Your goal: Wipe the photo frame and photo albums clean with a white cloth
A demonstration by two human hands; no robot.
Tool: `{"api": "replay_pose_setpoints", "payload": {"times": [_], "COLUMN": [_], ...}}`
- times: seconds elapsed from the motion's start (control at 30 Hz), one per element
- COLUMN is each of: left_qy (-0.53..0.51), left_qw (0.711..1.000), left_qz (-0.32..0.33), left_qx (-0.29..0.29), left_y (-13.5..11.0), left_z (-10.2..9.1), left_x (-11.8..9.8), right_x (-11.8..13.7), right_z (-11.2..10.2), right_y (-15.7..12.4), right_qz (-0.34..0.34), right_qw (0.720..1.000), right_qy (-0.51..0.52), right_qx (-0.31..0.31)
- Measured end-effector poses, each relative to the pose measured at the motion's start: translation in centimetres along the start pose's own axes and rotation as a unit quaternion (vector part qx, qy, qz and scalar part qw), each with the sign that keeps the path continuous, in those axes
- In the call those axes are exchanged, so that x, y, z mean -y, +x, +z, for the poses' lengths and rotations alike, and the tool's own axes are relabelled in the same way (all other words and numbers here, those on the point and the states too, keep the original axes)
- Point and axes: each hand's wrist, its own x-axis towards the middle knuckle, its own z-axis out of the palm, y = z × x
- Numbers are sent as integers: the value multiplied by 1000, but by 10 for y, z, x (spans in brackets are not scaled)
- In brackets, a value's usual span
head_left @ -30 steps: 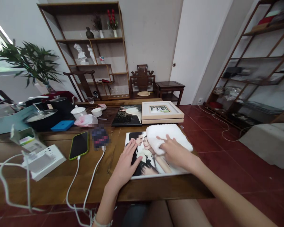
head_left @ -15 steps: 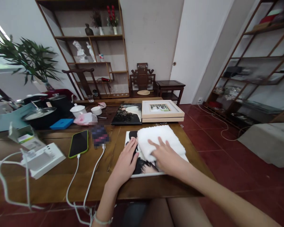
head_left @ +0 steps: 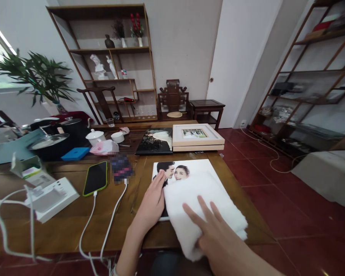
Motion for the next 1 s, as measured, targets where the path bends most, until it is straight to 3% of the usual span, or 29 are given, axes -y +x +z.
{"api": "replay_pose_setpoints", "payload": {"times": [0.07,0.13,0.3,0.4,0.53,0.63,0.73,0.83,1.0], "left_qy": [2,-1,-27,-72,-146,-185,-173,-117,-67], "left_qw": [1000,1000,999,996,980,968,973,988,997], "left_qz": [-5,-4,-8,-33,-57,-83,-75,-44,5], "left_qx": [1,-6,-20,-36,-119,-150,-132,-94,-47], "left_y": [0,0,0,0,0,-1,-2,-3,-5], "left_z": [0,1,2,-2,-10,-14,-12,-8,-5], "left_x": [0,0,-1,-6,-13,-15,-17,-18,-19], "right_x": [-11,-29,-63,-47,6,35,36,15,-34], "right_z": [3,-1,-30,-40,-29,-19,-14,-11,-13], "right_y": [-11,-12,25,56,73,59,33,9,-3], "right_qz": [3,47,180,182,102,36,5,40,150], "right_qw": [1000,998,982,981,993,998,999,997,989], "right_qy": [21,28,0,-7,-18,7,44,46,9], "right_qx": [-16,-29,-57,-60,-49,-46,15,35,-15]}}
